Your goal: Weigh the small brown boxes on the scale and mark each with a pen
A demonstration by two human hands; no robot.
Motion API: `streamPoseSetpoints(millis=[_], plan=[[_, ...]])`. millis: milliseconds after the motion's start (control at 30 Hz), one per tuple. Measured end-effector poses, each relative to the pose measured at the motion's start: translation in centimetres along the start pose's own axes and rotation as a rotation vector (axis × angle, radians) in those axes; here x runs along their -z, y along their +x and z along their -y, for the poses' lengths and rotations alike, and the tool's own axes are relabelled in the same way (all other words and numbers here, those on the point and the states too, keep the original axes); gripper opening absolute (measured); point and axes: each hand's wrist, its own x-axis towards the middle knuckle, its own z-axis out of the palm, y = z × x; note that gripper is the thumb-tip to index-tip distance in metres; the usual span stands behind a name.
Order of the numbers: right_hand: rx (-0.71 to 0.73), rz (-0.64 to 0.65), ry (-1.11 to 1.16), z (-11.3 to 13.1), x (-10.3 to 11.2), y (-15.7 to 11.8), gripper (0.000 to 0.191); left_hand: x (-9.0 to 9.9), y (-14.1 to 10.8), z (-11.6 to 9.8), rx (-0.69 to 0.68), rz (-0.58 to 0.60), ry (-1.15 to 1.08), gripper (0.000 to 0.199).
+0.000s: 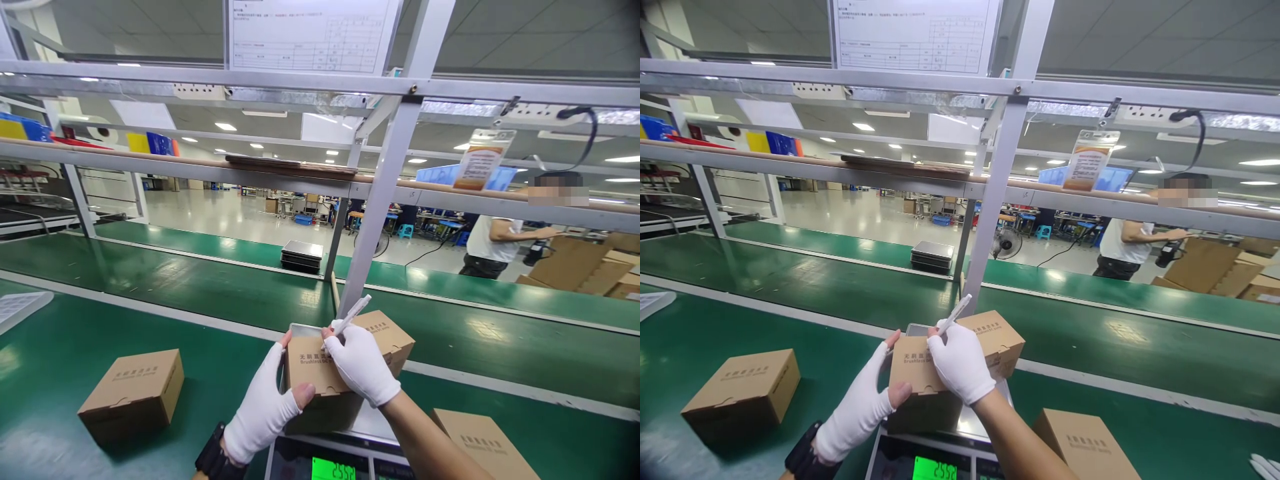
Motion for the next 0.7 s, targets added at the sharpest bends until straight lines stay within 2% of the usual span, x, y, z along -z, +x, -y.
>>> streamPoseSetpoints(millis=[233,300,367,433,467,533,600,700], plan=[[-0.003,-0.040,0.054,-0.4,0.3,-0.1,0.031,0.2,0.2,-0.3,-0.008,0.027,0.026,0.095],[0.009,-0.087,0.161,-0.5,0.4,-0.6,0.035,-0.2,-0.6,0.1,-0.056,-0.077,0.172,0.083],[0.018,-0.131,0.293,-0.4,0.0,-1.5,0.039,-1.1,-1.9,0.8,-0.197,-0.266,0.456,0.071],[0.030,-0.157,0.393,0.0,-0.8,-2.4,0.040,-2.5,-3.0,1.2,-0.360,-0.403,0.773,0.075],[0.048,-0.154,0.422,0.3,-1.3,-2.8,0.040,-3.0,-3.1,1.2,-0.414,-0.433,0.897,0.081],[0.105,-0.117,0.459,1.0,-2.0,-3.5,0.041,-3.2,-2.5,0.5,-0.451,-0.498,1.037,0.085],[0.168,-0.078,0.487,1.6,-2.1,-4.0,0.042,-1.4,-1.4,-0.4,-0.431,-0.608,1.090,0.074],[0.168,-0.097,0.483,1.5,-1.2,-5.6,0.038,3.3,-1.0,-0.9,-0.367,-0.743,1.173,0.060]])
